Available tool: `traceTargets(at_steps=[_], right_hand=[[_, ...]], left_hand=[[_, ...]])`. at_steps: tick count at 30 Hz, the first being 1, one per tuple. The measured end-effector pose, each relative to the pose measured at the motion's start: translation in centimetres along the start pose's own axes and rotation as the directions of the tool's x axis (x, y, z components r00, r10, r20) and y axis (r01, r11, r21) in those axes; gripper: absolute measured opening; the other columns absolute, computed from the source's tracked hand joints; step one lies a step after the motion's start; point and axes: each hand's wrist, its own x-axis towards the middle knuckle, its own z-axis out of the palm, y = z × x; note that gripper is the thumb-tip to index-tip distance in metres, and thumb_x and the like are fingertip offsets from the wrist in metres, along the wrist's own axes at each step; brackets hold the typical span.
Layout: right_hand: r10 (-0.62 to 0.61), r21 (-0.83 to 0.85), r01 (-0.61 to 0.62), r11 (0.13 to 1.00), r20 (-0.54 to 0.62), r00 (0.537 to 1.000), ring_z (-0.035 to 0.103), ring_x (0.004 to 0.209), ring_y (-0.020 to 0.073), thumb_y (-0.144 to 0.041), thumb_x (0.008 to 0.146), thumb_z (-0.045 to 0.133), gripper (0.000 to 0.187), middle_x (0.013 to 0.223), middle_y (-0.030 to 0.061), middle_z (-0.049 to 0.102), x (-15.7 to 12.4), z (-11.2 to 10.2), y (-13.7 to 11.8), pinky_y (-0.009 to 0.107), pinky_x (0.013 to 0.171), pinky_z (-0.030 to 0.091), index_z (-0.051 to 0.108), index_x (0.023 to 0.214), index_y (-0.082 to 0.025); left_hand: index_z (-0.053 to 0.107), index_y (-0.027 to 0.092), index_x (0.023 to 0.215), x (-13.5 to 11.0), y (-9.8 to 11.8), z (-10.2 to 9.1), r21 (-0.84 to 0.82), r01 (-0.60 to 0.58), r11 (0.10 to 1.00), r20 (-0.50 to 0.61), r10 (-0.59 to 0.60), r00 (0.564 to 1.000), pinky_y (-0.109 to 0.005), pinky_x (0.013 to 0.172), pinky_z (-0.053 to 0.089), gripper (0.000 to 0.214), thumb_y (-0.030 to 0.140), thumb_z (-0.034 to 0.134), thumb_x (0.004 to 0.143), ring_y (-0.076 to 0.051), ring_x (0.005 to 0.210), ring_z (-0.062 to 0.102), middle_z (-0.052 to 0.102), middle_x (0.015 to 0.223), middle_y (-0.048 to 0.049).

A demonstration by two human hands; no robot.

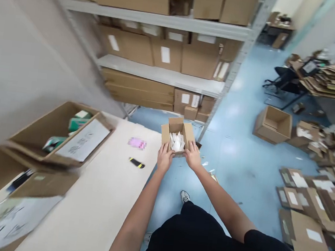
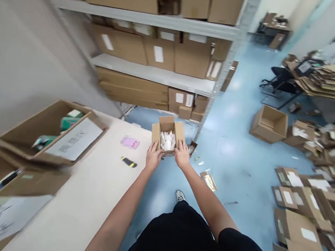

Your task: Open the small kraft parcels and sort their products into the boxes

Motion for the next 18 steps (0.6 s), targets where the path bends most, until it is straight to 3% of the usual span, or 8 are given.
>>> traceTargets(at_steps=[4,7,9,13,18], right_hand=[[0.167,-0.072,-0.169,0.983,-0.033,0.985,0.023,0.162,0.0356,-0.019,0.094,0.067,0.013,0.170,0.0174,0.036,-0.9,-3.7,10.2,0.058,0.123,0.033,0.076,0.104,-0.017],[0.241,-0.106,-0.243,0.964,-0.026,0.970,0.018,0.163,0.0377,-0.019,0.093,0.068,0.016,0.171,0.0166,0.035,-1.6,-5.5,15.3,0.063,0.123,0.030,0.076,0.108,-0.018],[0.301,-0.126,-0.296,0.947,0.024,0.953,0.016,0.163,0.0402,-0.020,0.091,0.071,0.028,0.171,0.0157,0.034,-1.8,-6.2,17.8,0.067,0.123,0.026,0.074,0.118,-0.020],[0.444,-0.127,-0.433,0.892,0.079,0.892,0.021,0.160,0.0431,-0.025,0.090,0.072,0.054,0.169,0.0171,0.038,-1.7,-6.7,20.9,0.069,0.122,0.025,0.063,0.143,-0.022],[0.365,-0.027,-0.365,0.931,0.000,0.931,0.025,0.159,0.0408,-0.026,0.094,0.061,0.051,0.167,0.0172,0.041,0.4,-5.7,21.3,0.062,0.121,0.034,0.062,0.145,-0.019]], left_hand=[[0.081,0.027,0.110,6.7,8.3,6.2,0.002,-0.158,0.987,0.132,0.156,0.979,-0.054,0.123,0.042,0.022,0.023,0.066,0.094,-0.034,0.158,0.033,0.044,0.168,-0.0068],[0.079,0.029,0.119,9.8,12.8,9.7,-0.034,-0.219,0.975,0.201,0.222,0.954,-0.055,0.123,0.040,0.030,0.021,0.066,0.093,-0.033,0.160,0.030,0.041,0.170,-0.0055],[0.072,0.030,0.133,11.2,14.8,11.1,-0.040,-0.242,0.969,0.213,0.245,0.946,-0.057,0.126,0.035,0.044,0.019,0.067,0.091,-0.034,0.162,0.025,0.037,0.172,-0.0055],[0.060,0.027,0.149,12.5,15.9,11.9,-0.039,-0.253,0.967,0.186,0.256,0.949,-0.057,0.128,0.033,0.060,0.021,0.068,0.090,-0.036,0.163,0.021,0.030,0.175,-0.0077],[0.060,0.025,0.148,11.8,12.8,10.4,-0.028,-0.127,0.992,0.121,0.129,0.984,-0.056,0.125,0.039,0.054,0.026,0.064,0.094,-0.037,0.161,0.026,0.034,0.173,-0.0094]])
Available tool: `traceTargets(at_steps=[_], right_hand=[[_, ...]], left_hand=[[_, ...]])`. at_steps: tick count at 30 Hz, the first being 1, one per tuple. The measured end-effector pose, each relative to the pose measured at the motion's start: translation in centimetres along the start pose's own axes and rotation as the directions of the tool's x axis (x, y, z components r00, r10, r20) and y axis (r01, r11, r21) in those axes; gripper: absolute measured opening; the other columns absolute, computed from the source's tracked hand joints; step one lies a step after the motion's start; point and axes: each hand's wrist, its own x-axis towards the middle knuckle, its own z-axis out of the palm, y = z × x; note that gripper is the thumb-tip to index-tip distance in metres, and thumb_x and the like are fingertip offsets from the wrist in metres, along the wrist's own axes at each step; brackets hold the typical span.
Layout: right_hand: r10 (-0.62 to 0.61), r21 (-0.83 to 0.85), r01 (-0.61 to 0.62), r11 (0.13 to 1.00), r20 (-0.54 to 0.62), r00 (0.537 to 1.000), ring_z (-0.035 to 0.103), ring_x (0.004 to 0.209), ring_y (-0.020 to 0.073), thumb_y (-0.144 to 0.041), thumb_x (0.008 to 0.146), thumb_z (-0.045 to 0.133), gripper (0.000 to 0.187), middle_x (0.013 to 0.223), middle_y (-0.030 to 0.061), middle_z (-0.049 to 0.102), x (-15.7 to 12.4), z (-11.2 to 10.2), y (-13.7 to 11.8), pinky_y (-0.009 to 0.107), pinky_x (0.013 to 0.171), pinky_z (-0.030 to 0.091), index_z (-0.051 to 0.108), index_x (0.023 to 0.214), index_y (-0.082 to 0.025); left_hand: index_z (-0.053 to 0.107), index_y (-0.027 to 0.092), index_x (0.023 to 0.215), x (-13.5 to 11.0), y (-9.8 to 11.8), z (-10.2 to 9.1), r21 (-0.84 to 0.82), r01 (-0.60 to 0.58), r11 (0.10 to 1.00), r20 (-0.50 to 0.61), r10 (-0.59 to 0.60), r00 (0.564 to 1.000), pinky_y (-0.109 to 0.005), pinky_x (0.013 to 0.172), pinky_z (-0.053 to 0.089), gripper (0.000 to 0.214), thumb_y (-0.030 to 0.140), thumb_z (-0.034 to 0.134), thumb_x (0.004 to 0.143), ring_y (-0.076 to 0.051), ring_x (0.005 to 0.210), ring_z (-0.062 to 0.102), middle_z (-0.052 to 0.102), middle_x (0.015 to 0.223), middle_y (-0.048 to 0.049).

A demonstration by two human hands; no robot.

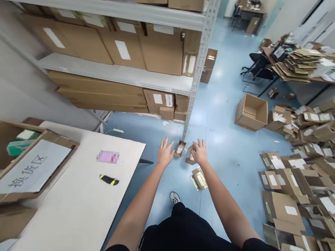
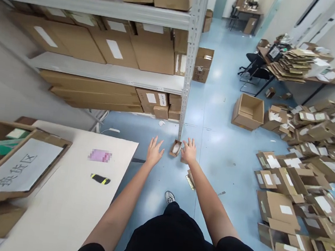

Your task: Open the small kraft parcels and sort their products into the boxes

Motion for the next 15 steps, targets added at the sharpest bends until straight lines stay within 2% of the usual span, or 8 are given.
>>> traceTargets(at_steps=[4,6,9,12,15], right_hand=[[-0.152,0.092,0.156,0.983,-0.044,0.987,0.027,0.158,0.0386,-0.024,0.094,0.058,0.051,0.166,0.0175,0.042,2.3,1.3,-4.3,0.062,0.123,0.034,0.061,0.145,-0.017],[-0.237,0.131,0.241,0.962,-0.046,0.970,0.027,0.158,0.0382,-0.024,0.094,0.057,0.051,0.165,0.0184,0.043,3.0,2.0,-7.8,0.062,0.123,0.035,0.061,0.144,-0.016],[-0.372,0.165,0.368,0.915,-0.005,0.928,0.027,0.158,0.0383,-0.024,0.094,0.056,0.050,0.164,0.0192,0.043,2.7,3.2,-14.4,0.060,0.122,0.038,0.062,0.143,-0.015],[-0.529,0.199,0.514,0.835,0.032,0.848,0.028,0.158,0.0382,-0.024,0.095,0.056,0.051,0.165,0.0179,0.043,0.3,4.5,-22.1,0.058,0.121,0.040,0.061,0.145,-0.016],[-0.684,0.253,0.657,0.710,0.027,0.729,0.029,0.157,0.0378,-0.024,0.095,0.056,0.051,0.165,0.0165,0.043,-4.3,6.1,-30.2,0.059,0.121,0.040,0.061,0.146,-0.018]], left_hand=[[0.060,0.022,0.148,-2.9,-3.5,-2.2,0.003,0.122,0.993,-0.059,-0.122,0.991,-0.056,0.125,0.039,0.054,0.026,0.064,0.094,-0.037,0.160,0.028,0.037,0.170,-0.0125],[0.059,0.022,0.149,-5.2,-5.3,-3.7,0.001,0.173,0.985,-0.113,-0.172,0.979,-0.055,0.126,0.038,0.055,0.026,0.064,0.094,-0.037,0.160,0.028,0.037,0.171,-0.0127],[0.057,0.023,0.150,-9.6,-8.1,-6.7,-0.012,0.267,0.964,-0.211,-0.263,0.941,-0.056,0.126,0.038,0.056,0.024,0.063,0.094,-0.037,0.161,0.027,0.035,0.172,-0.0118],[0.057,0.024,0.150,-15.6,-10.9,-10.1,-0.032,0.374,0.927,-0.309,-0.365,0.878,-0.057,0.126,0.038,0.057,0.023,0.064,0.094,-0.037,0.160,0.028,0.036,0.171,-0.0121],[0.057,0.025,0.149,-23.4,-13.6,-13.7,-0.050,0.470,0.882,-0.425,-0.444,0.789,-0.058,0.127,0.037,0.056,0.023,0.064,0.093,-0.037,0.160,0.028,0.037,0.170,-0.0119]])
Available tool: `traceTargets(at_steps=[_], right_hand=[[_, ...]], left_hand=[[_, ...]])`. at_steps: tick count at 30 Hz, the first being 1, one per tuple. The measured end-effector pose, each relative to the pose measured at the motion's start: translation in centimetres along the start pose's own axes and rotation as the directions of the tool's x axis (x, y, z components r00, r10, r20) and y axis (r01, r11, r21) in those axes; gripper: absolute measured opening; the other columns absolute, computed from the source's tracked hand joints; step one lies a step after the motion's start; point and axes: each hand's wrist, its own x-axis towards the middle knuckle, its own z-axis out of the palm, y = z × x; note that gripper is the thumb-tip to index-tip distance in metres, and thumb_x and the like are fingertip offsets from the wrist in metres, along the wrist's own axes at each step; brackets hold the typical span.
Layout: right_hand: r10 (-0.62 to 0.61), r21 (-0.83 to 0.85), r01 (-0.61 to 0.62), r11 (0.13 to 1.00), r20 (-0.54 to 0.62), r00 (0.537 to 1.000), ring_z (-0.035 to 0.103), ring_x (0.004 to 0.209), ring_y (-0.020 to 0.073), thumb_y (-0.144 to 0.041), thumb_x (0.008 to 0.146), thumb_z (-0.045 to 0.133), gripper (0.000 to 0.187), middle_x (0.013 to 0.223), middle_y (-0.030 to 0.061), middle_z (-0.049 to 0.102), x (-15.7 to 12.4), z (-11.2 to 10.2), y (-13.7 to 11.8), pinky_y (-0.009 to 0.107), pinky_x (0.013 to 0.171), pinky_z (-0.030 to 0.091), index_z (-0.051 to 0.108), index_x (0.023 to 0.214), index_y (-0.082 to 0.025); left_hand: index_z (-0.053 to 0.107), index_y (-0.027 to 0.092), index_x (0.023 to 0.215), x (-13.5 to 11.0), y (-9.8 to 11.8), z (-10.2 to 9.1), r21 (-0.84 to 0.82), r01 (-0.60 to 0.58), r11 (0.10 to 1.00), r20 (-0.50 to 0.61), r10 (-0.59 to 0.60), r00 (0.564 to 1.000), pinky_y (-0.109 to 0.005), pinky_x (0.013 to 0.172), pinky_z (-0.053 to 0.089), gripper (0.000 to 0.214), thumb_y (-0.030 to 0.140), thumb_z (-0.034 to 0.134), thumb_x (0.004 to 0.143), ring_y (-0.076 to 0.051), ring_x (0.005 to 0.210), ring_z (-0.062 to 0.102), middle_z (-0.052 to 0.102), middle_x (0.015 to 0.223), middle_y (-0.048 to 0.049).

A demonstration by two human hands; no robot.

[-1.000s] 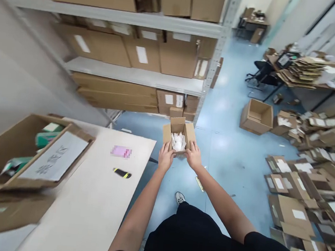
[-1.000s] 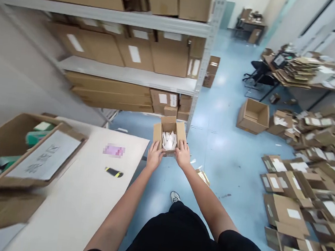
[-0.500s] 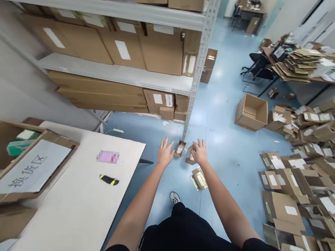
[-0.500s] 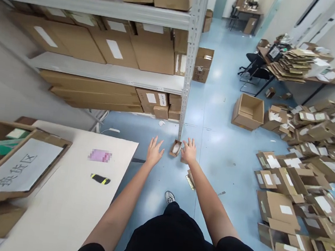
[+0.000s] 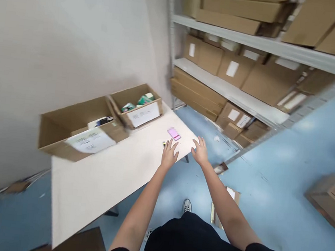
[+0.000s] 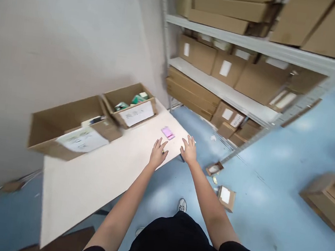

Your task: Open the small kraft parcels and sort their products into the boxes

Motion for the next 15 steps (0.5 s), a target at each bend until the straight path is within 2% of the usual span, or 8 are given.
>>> traceTargets(at_steps=[4,8,10,12,15], right_hand=[[-0.249,0.105,0.244,0.964,0.039,0.968,0.030,0.157,0.0368,-0.023,0.094,0.056,0.052,0.164,0.0154,0.044,0.4,5.8,-13.0,0.059,0.121,0.040,0.060,0.146,-0.019],[-0.479,0.231,0.447,0.864,0.106,0.871,0.030,0.157,0.0375,-0.023,0.094,0.056,0.052,0.165,0.0161,0.043,-2.3,11.7,-27.3,0.060,0.120,0.041,0.059,0.146,-0.018],[-0.581,0.293,0.527,0.797,0.139,0.802,0.029,0.157,0.0380,-0.023,0.095,0.055,0.053,0.165,0.0161,0.042,-4.7,14.4,-34.6,0.061,0.120,0.040,0.059,0.147,-0.019],[-0.678,0.351,0.597,0.721,0.178,0.714,0.028,0.158,0.0385,-0.023,0.095,0.055,0.053,0.166,0.0163,0.041,-7.9,16.8,-41.7,0.062,0.121,0.039,0.058,0.148,-0.018],[-0.809,0.436,0.685,0.583,0.235,0.539,0.027,0.158,0.0392,-0.023,0.095,0.056,0.054,0.167,0.0167,0.039,-13.6,19.6,-51.6,0.063,0.123,0.036,0.058,0.149,-0.018]], left_hand=[[0.053,0.027,0.152,-7.5,-8.2,-8.6,0.023,0.164,0.986,-0.166,-0.158,0.973,-0.057,0.125,0.039,0.058,0.023,0.063,0.095,-0.035,0.158,0.032,0.037,0.170,-0.0108],[0.048,0.025,0.156,-18.2,-15.7,-17.1,0.031,0.361,0.932,-0.300,-0.336,0.893,-0.053,0.123,0.043,0.063,0.022,0.061,0.095,-0.032,0.153,0.041,0.039,0.168,-0.0134],[0.051,0.023,0.154,-24.2,-19.0,-21.1,0.050,0.470,0.881,-0.362,-0.422,0.831,-0.052,0.124,0.041,0.059,0.022,0.061,0.095,-0.032,0.153,0.040,0.042,0.166,-0.0136],[0.055,0.023,0.151,-30.4,-21.7,-24.8,0.062,0.577,0.815,-0.419,-0.503,0.756,-0.052,0.126,0.039,0.056,0.023,0.061,0.095,-0.032,0.153,0.039,0.044,0.165,-0.0131],[0.057,0.022,0.149,-39.7,-24.7,-29.4,0.038,0.724,0.689,-0.508,-0.611,0.608,-0.052,0.126,0.038,0.054,0.024,0.060,0.095,-0.033,0.154,0.039,0.044,0.166,-0.0127]])
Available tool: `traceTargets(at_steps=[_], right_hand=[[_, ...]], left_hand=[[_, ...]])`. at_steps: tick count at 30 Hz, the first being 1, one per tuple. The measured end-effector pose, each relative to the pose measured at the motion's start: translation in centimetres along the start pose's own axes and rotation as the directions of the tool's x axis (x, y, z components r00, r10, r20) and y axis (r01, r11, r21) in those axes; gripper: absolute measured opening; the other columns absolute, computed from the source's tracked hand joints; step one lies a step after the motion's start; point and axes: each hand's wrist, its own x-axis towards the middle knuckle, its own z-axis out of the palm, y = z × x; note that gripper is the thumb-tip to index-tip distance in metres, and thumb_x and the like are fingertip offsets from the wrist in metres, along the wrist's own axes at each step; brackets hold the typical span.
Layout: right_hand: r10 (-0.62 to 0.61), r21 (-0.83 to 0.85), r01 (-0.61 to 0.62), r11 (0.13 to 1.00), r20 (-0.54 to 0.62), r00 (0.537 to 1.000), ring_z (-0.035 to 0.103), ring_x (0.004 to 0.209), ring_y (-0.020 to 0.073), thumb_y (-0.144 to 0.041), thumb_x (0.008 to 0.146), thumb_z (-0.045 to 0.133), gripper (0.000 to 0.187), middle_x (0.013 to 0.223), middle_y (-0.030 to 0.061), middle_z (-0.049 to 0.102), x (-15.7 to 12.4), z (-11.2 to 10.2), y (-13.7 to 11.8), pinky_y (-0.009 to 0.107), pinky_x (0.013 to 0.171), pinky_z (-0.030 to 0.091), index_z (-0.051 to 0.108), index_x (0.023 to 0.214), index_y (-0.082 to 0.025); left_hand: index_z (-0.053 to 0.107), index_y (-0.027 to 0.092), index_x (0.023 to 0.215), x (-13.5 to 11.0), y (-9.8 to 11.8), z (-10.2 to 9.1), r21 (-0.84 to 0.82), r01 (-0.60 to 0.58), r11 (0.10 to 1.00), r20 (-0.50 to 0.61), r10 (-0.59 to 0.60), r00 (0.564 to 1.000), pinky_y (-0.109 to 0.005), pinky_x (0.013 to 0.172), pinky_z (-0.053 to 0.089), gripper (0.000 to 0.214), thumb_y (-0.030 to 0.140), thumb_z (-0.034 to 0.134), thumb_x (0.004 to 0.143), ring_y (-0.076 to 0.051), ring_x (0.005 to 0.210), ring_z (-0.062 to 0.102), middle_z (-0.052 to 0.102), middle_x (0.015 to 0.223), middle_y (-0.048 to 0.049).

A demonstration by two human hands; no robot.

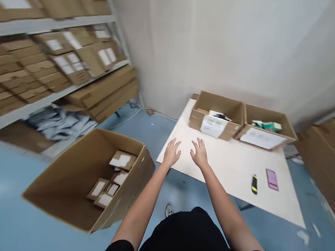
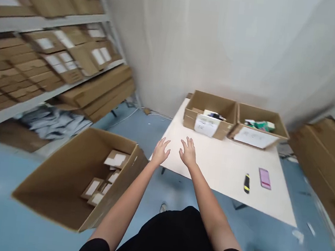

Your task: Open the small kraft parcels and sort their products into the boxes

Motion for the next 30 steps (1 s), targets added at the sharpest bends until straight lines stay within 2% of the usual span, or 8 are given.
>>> traceTargets(at_steps=[3,6,9,12,16,21,25,30], right_hand=[[-0.188,0.069,0.180,0.981,0.117,0.975,0.027,0.159,0.0389,-0.023,0.095,0.057,0.056,0.168,0.0164,0.039,3.9,5.3,-8.3,0.063,0.123,0.035,0.057,0.150,-0.019],[-0.356,0.152,0.330,0.932,0.197,0.913,0.026,0.159,0.0371,-0.021,0.094,0.059,0.057,0.169,0.0156,0.037,6.6,10.1,-15.7,0.060,0.124,0.035,0.057,0.151,-0.019],[-0.479,0.228,0.428,0.874,0.266,0.836,0.026,0.159,0.0361,-0.019,0.093,0.060,0.059,0.170,0.0148,0.035,8.6,14.6,-21.6,0.058,0.125,0.035,0.056,0.152,-0.019],[-0.572,0.305,0.491,0.816,0.305,0.761,0.024,0.160,0.0355,-0.020,0.093,0.060,0.059,0.170,0.0145,0.035,10.4,18.9,-26.0,0.057,0.125,0.035,0.056,0.152,-0.020],[-0.649,0.386,0.527,0.757,0.348,0.677,0.025,0.160,0.0348,-0.020,0.094,0.058,0.056,0.169,0.0153,0.036,13.1,24.1,-30.0,0.056,0.126,0.035,0.057,0.151,-0.018],[-0.697,0.437,0.543,0.717,0.437,0.569,0.025,0.160,0.0348,-0.019,0.093,0.058,0.059,0.169,0.0169,0.037,17.1,29.6,-33.5,0.055,0.127,0.032,0.055,0.152,-0.016],[-0.709,0.446,0.555,0.702,0.510,0.487,0.026,0.159,0.0358,-0.019,0.092,0.059,0.060,0.170,0.0160,0.035,18.5,33.5,-35.7,0.054,0.126,0.035,0.055,0.152,-0.016],[-0.676,0.417,0.556,0.719,0.604,0.421,0.028,0.158,0.0365,-0.020,0.092,0.059,0.062,0.170,0.0164,0.034,17.5,38.0,-37.3,0.056,0.124,0.036,0.053,0.154,-0.017]], left_hand=[[0.056,0.023,0.150,-2.7,-7.6,-5.0,0.031,0.186,0.982,-0.101,-0.182,0.978,-0.052,0.127,0.037,0.056,0.025,0.060,0.095,-0.032,0.153,0.040,0.045,0.166,-0.0123],[0.055,0.023,0.150,-6.2,-13.9,-8.8,0.032,0.359,0.933,-0.196,-0.346,0.917,-0.052,0.127,0.037,0.055,0.026,0.059,0.095,-0.031,0.152,0.042,0.047,0.164,-0.0131],[0.057,0.022,0.148,-9.9,-18.8,-11.1,0.019,0.521,0.853,-0.268,-0.497,0.825,-0.051,0.126,0.038,0.053,0.026,0.058,0.096,-0.031,0.152,0.043,0.048,0.163,-0.0141],[0.059,0.022,0.146,-13.2,-22.8,-12.3,0.009,0.643,0.766,-0.303,-0.611,0.732,-0.051,0.125,0.040,0.052,0.025,0.058,0.095,-0.031,0.151,0.044,0.049,0.162,-0.0139],[0.060,0.022,0.145,-15.8,-27.1,-13.1,0.014,0.777,0.629,-0.308,-0.737,0.602,-0.051,0.124,0.041,0.051,0.023,0.059,0.094,-0.032,0.150,0.045,0.049,0.162,-0.0146],[0.060,0.024,0.144,-17.0,-31.1,-13.9,0.012,0.890,0.455,-0.273,-0.855,0.441,-0.051,0.122,0.044,0.053,0.022,0.063,0.092,-0.032,0.150,0.046,0.049,0.162,-0.0139],[0.059,0.023,0.145,-18.5,-33.2,-13.7,-0.011,0.922,0.388,-0.244,-0.895,0.373,-0.051,0.123,0.042,0.055,0.021,0.065,0.091,-0.033,0.150,0.046,0.049,0.162,-0.0152],[0.058,0.021,0.145,-21.6,-35.9,-11.7,-0.076,0.948,0.310,-0.172,-0.940,0.294,-0.051,0.121,0.043,0.055,0.022,0.065,0.090,-0.033,0.149,0.048,0.050,0.161,-0.0156]])
